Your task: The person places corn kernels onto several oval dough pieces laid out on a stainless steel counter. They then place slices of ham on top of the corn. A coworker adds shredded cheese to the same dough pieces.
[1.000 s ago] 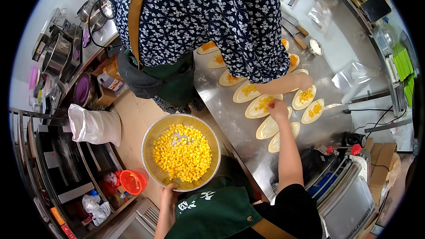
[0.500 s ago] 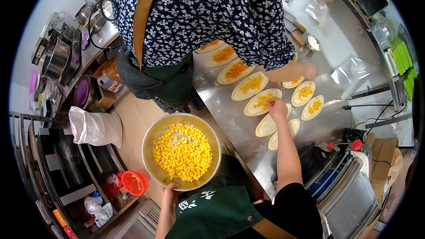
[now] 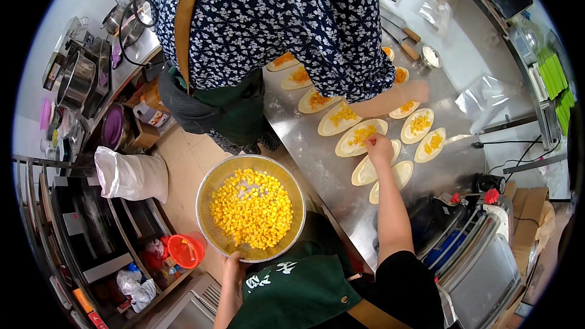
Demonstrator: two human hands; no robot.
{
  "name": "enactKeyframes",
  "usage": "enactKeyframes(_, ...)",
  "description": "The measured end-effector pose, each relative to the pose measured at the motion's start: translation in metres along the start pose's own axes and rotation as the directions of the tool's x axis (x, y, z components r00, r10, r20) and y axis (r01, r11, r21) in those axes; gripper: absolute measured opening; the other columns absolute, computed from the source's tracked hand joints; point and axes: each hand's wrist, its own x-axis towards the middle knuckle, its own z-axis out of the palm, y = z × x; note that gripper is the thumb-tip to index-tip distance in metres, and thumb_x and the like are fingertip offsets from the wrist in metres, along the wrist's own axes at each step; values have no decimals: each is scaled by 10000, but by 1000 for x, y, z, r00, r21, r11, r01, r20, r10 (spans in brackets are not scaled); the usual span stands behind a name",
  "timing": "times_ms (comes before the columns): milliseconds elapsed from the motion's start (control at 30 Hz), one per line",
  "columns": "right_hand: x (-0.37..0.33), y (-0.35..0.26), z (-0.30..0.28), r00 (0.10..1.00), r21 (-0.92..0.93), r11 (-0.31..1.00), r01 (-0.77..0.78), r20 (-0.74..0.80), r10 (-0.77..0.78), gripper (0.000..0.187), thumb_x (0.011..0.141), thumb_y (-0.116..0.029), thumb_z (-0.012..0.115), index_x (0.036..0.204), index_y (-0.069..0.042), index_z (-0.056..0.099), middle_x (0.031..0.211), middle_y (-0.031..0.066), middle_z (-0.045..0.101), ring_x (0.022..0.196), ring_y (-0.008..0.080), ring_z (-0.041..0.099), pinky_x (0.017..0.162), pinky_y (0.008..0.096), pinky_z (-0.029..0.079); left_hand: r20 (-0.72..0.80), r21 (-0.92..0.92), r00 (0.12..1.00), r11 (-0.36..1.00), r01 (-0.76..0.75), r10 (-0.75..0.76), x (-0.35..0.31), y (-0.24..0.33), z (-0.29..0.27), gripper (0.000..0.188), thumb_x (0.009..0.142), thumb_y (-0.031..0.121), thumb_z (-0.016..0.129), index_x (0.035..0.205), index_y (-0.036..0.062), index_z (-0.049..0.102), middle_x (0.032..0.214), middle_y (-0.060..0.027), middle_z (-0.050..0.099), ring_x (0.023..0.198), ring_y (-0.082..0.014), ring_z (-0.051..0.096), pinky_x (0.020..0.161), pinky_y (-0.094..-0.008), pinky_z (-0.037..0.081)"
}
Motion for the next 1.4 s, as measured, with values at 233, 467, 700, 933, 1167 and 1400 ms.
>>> enactKeyframes(233,-4,20,0,994,-79,997,7,110,2,106,694,-185,621,765,-107,637,748,87,630,712,267,609,608,372,477,4,-4,1000,1000,23,-23,3,-4,-5,528,687,-37,415,1206,-9,317,1058,-197,504,864,-325,578,620,-402,542)
enactKeyframes(467,-16,-24,-20,973,271,935,227,-17,-232,102,712,-145,616,777,-67,629,727,109,619,693,252,605,609,345,472,29,5,999,999,31,-31,1,-1,-1,511,694,-25,427,1195,-28,323,1065,-206,503,891,-341,572,672,-427,532)
enactKeyframes(700,-148,-155,-17,459,564,615,551,410,-788,131,714,-120,602,800,-22,617,753,122,581,736,279,578,646,356,469,28,59,999,997,41,-43,2,7,6,501,696,-45,428,1185,-9,326,1075,-197,500,898,-335,571,669,-411,537)
enactKeyframes(933,-265,-193,35,161,162,285,945,529,-833,422,758,-165,528,1168,-75,482,1195,249,414,890,322,525,611,335,503,81,107,996,994,15,-23,11,0,1,537,664,-66,434,1190,6,358,1000,-161,534,816,-285,587,608,-341,527)
enactKeyframes(1167,-263,-180,60,219,72,272,960,415,-883,231,709,-120,520,892,-4,602,983,203,527,797,264,551,562,313,508,80,78,997,997,-2,-5,5,5,5,500,689,-45,425,1184,-28,360,1019,-177,519,853,-295,580,660,-375,527)
enactKeyframes(1400,-243,-189,29,216,364,364,858,386,-897,159,662,-84,530,752,5,626,765,164,564,768,286,582,565,364,501,94,90,994,995,53,-61,7,12,0,507,698,-42,421,1197,-37,331,1067,-194,493,867,-325,574,671,-407,530)
